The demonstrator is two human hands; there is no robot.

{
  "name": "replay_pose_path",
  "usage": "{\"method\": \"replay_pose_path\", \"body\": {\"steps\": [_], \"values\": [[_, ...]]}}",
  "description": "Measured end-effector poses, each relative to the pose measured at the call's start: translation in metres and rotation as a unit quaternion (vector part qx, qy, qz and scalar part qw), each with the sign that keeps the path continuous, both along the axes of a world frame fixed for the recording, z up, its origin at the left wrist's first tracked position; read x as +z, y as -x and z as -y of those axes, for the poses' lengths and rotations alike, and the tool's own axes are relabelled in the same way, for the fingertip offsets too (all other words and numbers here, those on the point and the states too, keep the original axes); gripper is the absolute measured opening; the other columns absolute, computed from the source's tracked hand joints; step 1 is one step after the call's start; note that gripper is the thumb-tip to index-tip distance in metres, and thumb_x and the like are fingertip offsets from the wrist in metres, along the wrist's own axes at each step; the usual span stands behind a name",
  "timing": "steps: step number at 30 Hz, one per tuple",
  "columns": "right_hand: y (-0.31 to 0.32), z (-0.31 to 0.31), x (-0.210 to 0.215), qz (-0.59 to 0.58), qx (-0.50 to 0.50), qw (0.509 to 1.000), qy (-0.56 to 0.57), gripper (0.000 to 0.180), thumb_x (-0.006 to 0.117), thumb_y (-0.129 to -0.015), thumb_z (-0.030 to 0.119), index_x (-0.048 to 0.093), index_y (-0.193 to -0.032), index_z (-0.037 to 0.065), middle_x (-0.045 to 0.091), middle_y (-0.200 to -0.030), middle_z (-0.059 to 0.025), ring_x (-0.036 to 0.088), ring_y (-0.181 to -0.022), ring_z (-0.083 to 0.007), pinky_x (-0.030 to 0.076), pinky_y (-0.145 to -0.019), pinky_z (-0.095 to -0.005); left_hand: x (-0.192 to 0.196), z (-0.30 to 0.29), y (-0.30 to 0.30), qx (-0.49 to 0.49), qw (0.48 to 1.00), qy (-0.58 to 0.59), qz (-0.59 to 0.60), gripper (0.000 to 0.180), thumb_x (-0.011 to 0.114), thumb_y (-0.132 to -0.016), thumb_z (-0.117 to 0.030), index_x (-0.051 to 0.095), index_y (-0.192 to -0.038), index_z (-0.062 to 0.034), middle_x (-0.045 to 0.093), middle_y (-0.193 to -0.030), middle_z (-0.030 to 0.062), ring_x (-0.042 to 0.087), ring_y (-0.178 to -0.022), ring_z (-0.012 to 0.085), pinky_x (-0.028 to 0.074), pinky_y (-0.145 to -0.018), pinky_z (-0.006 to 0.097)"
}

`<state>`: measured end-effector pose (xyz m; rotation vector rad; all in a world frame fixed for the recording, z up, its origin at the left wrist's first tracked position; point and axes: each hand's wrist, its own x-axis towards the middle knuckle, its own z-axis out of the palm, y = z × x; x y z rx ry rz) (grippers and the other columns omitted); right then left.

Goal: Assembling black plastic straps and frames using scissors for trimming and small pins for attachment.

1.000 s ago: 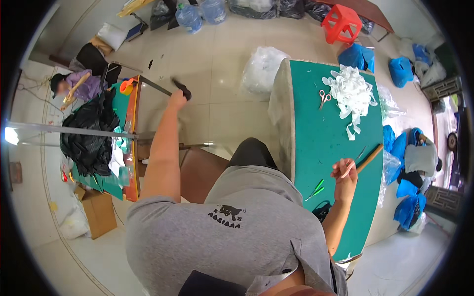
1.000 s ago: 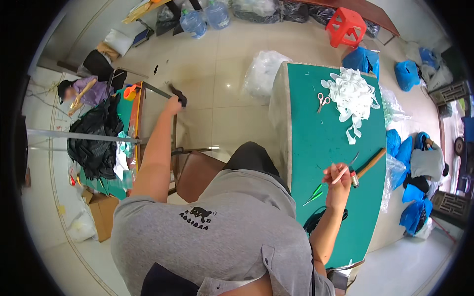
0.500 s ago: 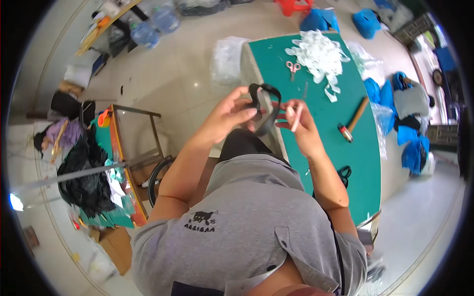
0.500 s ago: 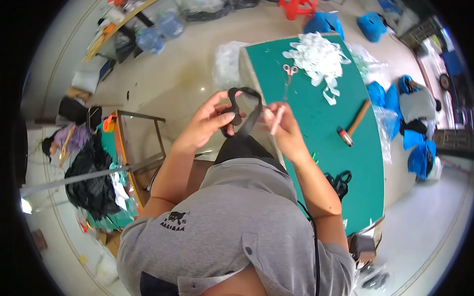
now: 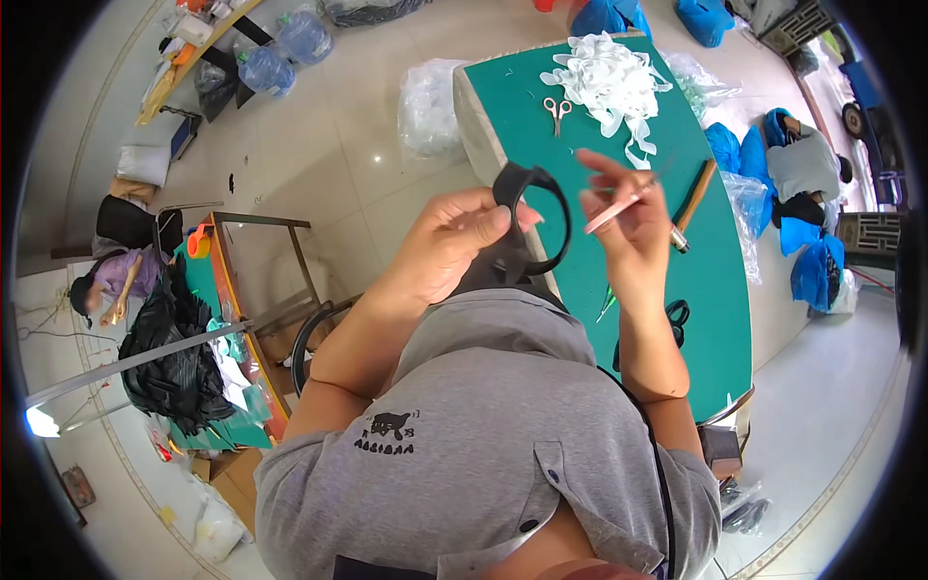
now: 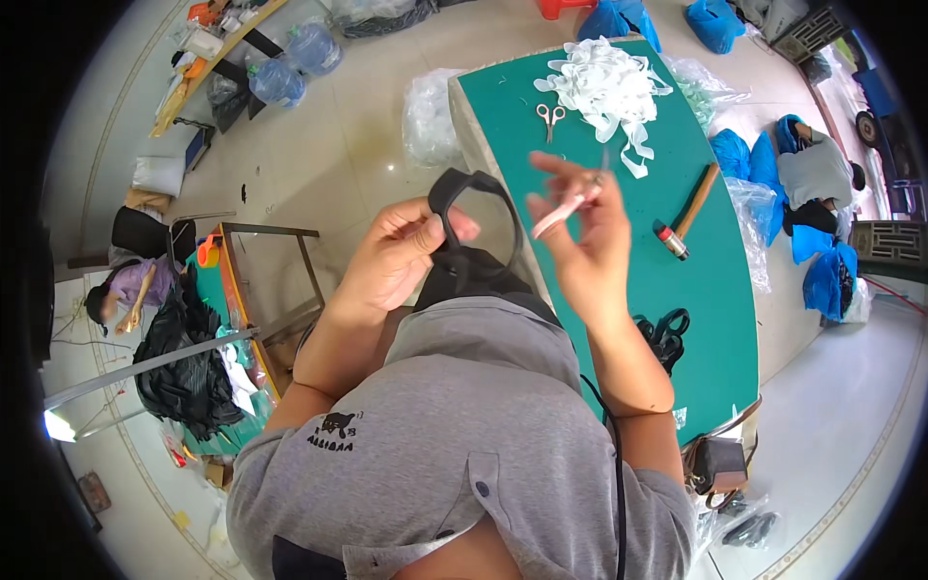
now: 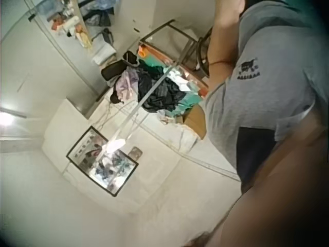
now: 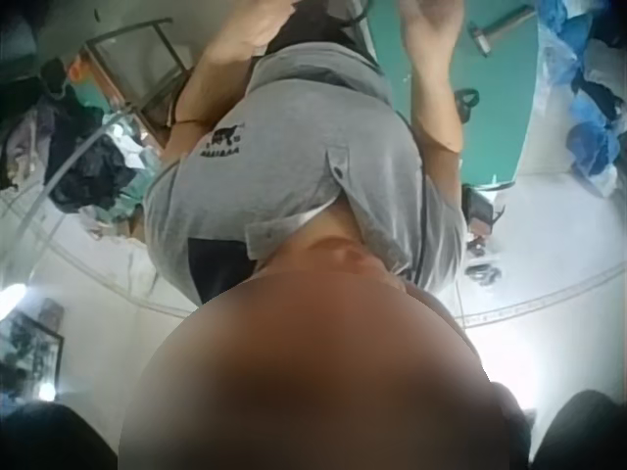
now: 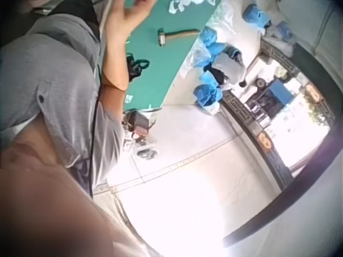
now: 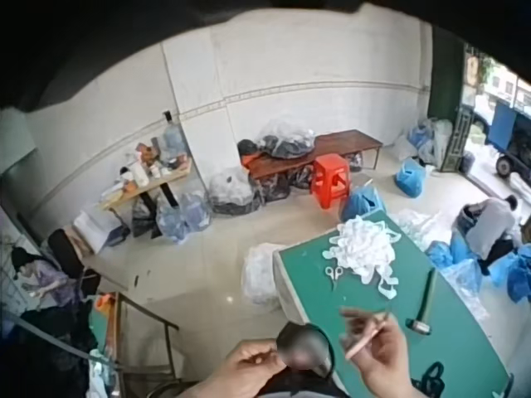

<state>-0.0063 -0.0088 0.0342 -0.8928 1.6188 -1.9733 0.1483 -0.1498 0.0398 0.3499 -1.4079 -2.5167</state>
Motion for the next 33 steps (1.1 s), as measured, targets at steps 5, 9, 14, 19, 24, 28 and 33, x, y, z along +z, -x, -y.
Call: {"method": "replay_pose_path", "body": {"steps": [5,9,14,19,24,28,33], "values": [[-0.006,-0.007,0.008,0.079,0.084,0.993,0.038,0.025,0.06,-0.087,0.003,0.038,-0.079,0.01,0.063,-0.09,-0.0151,0.062,-0.086,-0.0186,0.046,-0.062,-0.0257,0.005,-0.005,0.003,0.063,0.997,0.042,0.008,0.026,0.061,-0.091,-0.021,0.065,-0.107,-0.0004,0.065,-0.108,0.0114,0.057,-0.098,0.0123,0.043,-0.09,0.03],[-0.019,0.0,0.021,0.175,0.141,0.974,-0.007,0.028,0.065,-0.086,0.009,0.038,-0.078,0.011,0.065,-0.092,-0.0149,0.061,-0.083,-0.0142,0.047,-0.063,-0.0237,0.015,-0.01,0.009,0.084,0.994,0.074,0.002,0.023,0.06,-0.092,-0.018,0.065,-0.106,0.0001,0.065,-0.108,0.0112,0.057,-0.098,0.0116,0.043,-0.09,0.029],[-0.023,0.002,0.015,0.135,0.127,0.982,0.022,0.033,0.069,-0.082,0.004,0.038,-0.077,0.011,0.066,-0.091,-0.0149,0.059,-0.082,-0.0122,0.048,-0.063,-0.0229,0.017,-0.01,0.01,0.104,0.989,0.099,0.016,0.021,0.058,-0.093,-0.016,0.064,-0.104,0.0012,0.064,-0.109,0.0101,0.056,-0.097,0.0106,0.043,-0.089,0.028],[-0.022,0.003,0.011,0.151,0.136,0.979,0.035,0.036,0.071,-0.079,0.001,0.037,-0.076,0.01,0.065,-0.092,-0.0142,0.057,-0.077,-0.0108,0.046,-0.063,-0.0224,0.013,-0.009,0.012,0.099,0.995,-0.002,0.03,0.025,0.057,-0.094,-0.023,0.059,-0.108,-0.0019,0.061,-0.099,0.0036,0.056,-0.091,0.0099,0.045,-0.083,0.027],[-0.021,0.001,0.009,0.107,0.129,0.986,-0.01,0.034,0.071,-0.078,-0.001,0.039,-0.078,0.01,0.062,-0.085,-0.0098,0.056,-0.075,-0.0121,0.045,-0.067,-0.0234,0.011,-0.012,0.014,0.042,0.987,-0.146,0.057,0.025,0.056,-0.094,-0.028,0.056,-0.105,-0.0053,0.058,-0.094,0.0017,0.056,-0.087,0.0104,0.046,-0.078,0.026],[-0.006,-0.008,-0.001,-0.023,0.115,0.993,-0.015,0.032,0.074,-0.078,0.003,0.042,-0.082,0.007,0.056,-0.077,-0.004,0.053,-0.071,-0.0119,0.044,-0.063,-0.0252,0.005,0.0,0.008,-0.03,0.988,-0.146,0.044,0.026,0.055,-0.095,-0.029,0.056,-0.102,-0.0039,0.058,-0.084,0.0006,0.055,-0.076,0.0083,0.045,-0.068,0.022],[0.033,-0.013,0.021,-0.451,0.003,0.885,-0.117,0.018,0.076,-0.068,0.004,0.06,-0.075,0.005,0.058,-0.071,-0.0028,0.051,-0.061,-0.0163,0.041,-0.052,-0.0273,0.022,0.014,0.004,-0.23,0.935,-0.261,0.07,0.017,0.055,-0.094,-0.02,0.056,-0.096,-0.0032,0.049,-0.065,-0.0029,0.042,-0.05,0.0062,0.033,-0.044,0.021]]}}
